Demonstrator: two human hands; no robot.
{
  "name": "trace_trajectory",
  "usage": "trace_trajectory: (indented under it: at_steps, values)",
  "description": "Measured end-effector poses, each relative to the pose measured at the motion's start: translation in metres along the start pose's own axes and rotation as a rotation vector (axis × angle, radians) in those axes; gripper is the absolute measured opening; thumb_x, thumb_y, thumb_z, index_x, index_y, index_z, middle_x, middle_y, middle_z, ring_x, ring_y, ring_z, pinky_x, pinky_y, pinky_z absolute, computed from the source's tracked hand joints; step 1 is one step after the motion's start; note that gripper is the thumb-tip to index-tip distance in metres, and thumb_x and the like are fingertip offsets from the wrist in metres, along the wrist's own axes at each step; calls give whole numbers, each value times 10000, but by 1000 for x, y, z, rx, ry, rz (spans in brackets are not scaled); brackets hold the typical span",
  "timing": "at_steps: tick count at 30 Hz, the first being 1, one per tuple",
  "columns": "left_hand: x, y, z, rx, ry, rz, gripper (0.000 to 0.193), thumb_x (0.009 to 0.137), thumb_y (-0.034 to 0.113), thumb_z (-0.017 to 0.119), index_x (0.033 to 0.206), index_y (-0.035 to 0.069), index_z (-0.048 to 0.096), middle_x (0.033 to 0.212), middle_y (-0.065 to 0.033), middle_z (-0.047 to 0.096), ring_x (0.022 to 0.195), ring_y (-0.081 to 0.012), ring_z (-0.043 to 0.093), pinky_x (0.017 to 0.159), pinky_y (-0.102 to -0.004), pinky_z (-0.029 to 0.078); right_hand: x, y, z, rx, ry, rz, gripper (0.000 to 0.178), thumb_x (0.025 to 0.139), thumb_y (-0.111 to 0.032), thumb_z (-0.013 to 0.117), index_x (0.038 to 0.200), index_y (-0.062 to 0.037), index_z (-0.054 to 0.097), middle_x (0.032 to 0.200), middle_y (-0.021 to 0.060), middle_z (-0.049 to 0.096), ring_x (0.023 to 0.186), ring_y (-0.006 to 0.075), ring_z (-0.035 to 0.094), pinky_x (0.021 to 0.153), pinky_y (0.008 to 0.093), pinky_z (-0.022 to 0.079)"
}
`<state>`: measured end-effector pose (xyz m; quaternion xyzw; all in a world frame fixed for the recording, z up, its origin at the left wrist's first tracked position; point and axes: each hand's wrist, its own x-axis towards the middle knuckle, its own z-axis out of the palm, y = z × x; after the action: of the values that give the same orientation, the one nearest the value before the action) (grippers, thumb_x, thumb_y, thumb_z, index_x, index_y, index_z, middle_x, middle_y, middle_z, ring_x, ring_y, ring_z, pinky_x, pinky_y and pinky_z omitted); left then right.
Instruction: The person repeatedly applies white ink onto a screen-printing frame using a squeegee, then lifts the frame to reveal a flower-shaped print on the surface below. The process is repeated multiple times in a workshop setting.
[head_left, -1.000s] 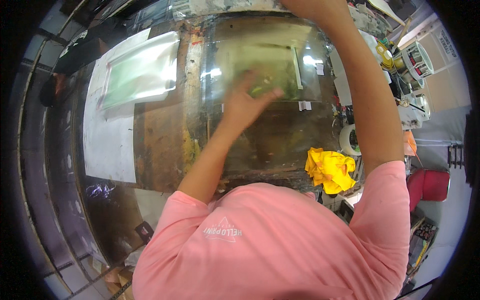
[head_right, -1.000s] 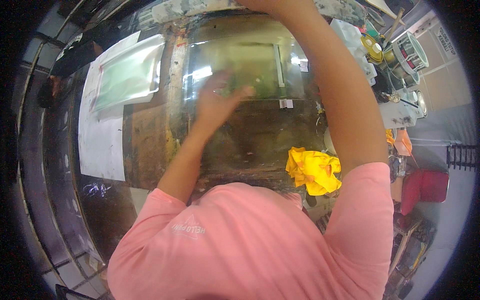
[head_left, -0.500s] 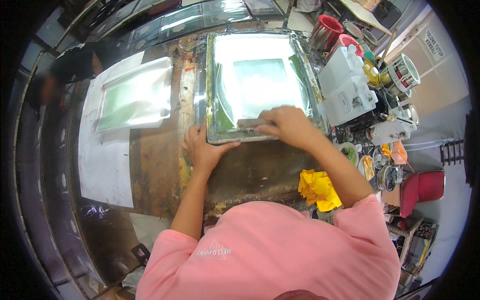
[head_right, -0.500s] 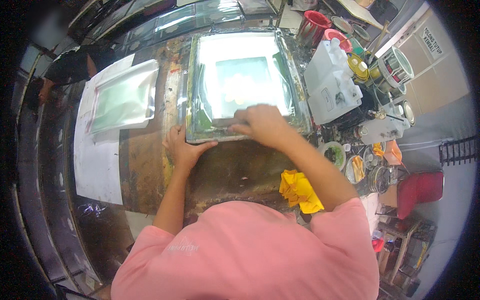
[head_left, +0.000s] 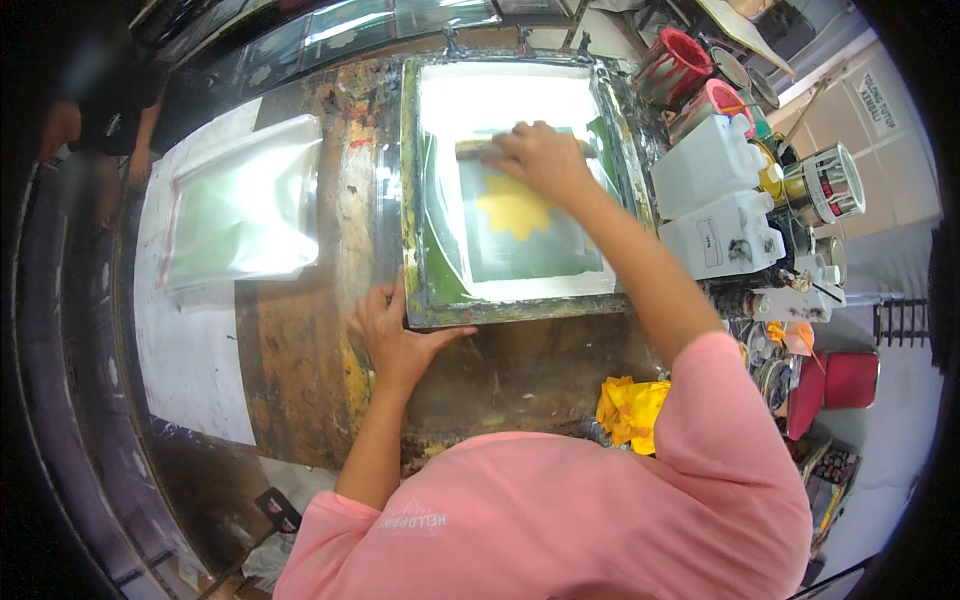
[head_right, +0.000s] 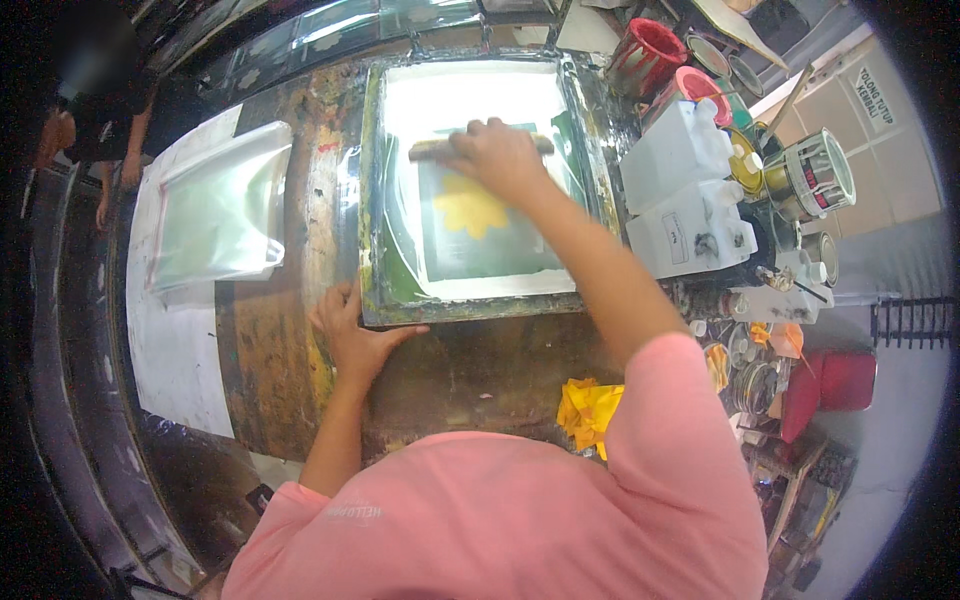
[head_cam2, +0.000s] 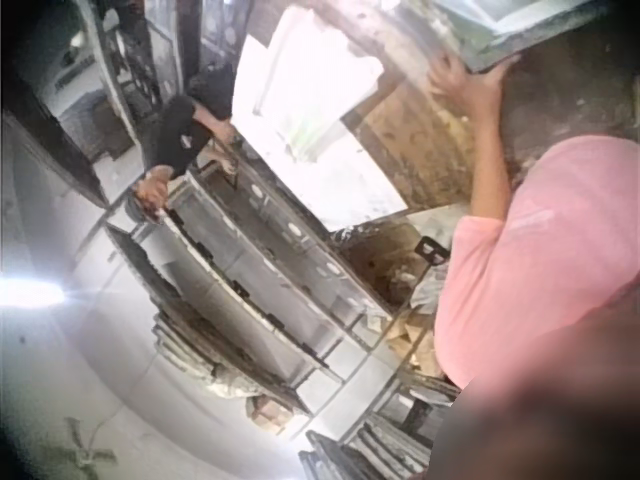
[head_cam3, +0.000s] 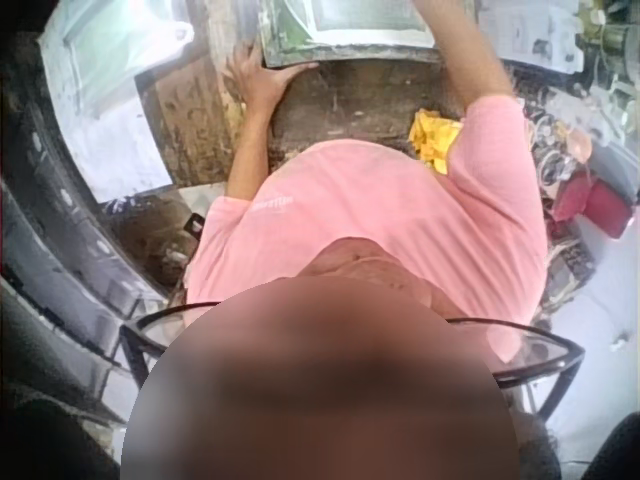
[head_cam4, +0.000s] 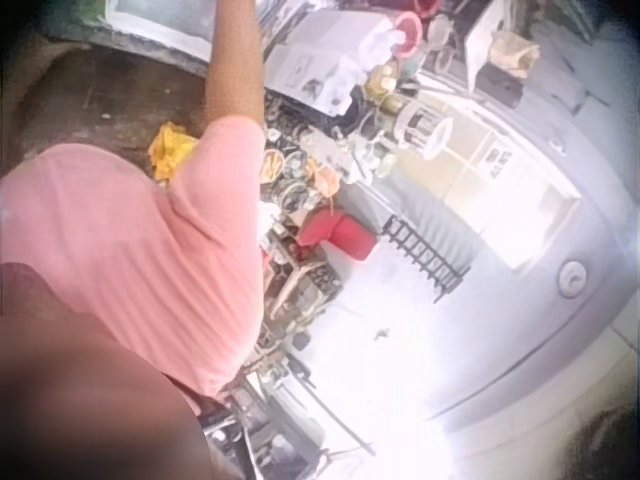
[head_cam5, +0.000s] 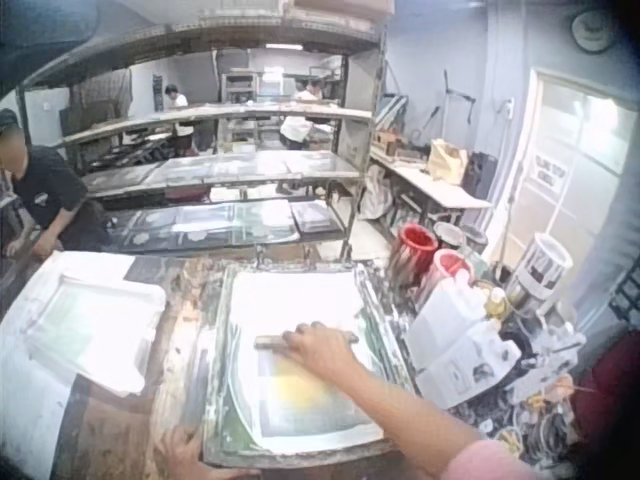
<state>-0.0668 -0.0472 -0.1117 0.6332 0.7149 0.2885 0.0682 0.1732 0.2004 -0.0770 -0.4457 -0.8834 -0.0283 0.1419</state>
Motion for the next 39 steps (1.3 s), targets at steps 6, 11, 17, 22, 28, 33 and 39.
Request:
trace_trajectory:
  at_steps: [6,11,17,22,28,33,39]
  values:
    - [-1,-3,0,-61,43,42,1229,482,711,963,1461,40,647,965,-60,631,990,-266,542,973,-436,371,78,49,-22,117,-199,-39,476,1006,-613,607,1115,-182,778,989,97,725,955,317,712,798,457,566]
    - [-3,-7,4,-102,83,94,1246,521,680,972,1502,9,595,881,-55,650,893,-251,538,905,-406,399,48,30,-2,-1,-31,-45,476,1014,-608,579,1073,-163,736,962,97,722,944,317,728,763,496,585]
    - [-6,-7,7,-107,107,86,1208,548,675,964,1496,20,601,930,-76,674,909,-264,540,909,-434,400,-64,-42,-32,-24,-12,-72,371,1003,-507,641,1084,-148,691,994,95,704,912,314,712,690,454,609]
    - [-5,-4,4,-153,111,99,1163,586,627,981,1499,18,593,1001,-115,685,974,-312,576,943,-450,426,-135,-102,-85,64,-138,17,405,955,-451,713,1077,-73,635,970,111,657,953,335,671,709,484,586]
    - [12,42,-21,-881,57,-218,1053,759,390,987,1544,-89,474,1295,-194,685,1336,-298,551,1167,-459,403,-126,-111,-134,-24,119,-41,329,946,-369,719,1037,-63,637,963,131,642,981,345,635,877,496,512]
    - [54,79,-44,-1054,337,10,993,858,305,932,1579,-118,396,1498,-237,518,1408,-279,475,1185,-415,383,-65,-95,-179,-165,531,-79,321,923,-416,728,958,-100,679,841,76,645,847,282,651,877,488,430]
    - [29,47,-27,35,-73,82,1059,971,663,659,1660,-51,291,1655,-374,291,1567,-428,289,1277,-607,140,-8,-74,-227,-81,573,-99,572,984,-531,590,861,6,745,767,203,734,782,357,726,863,525,499]
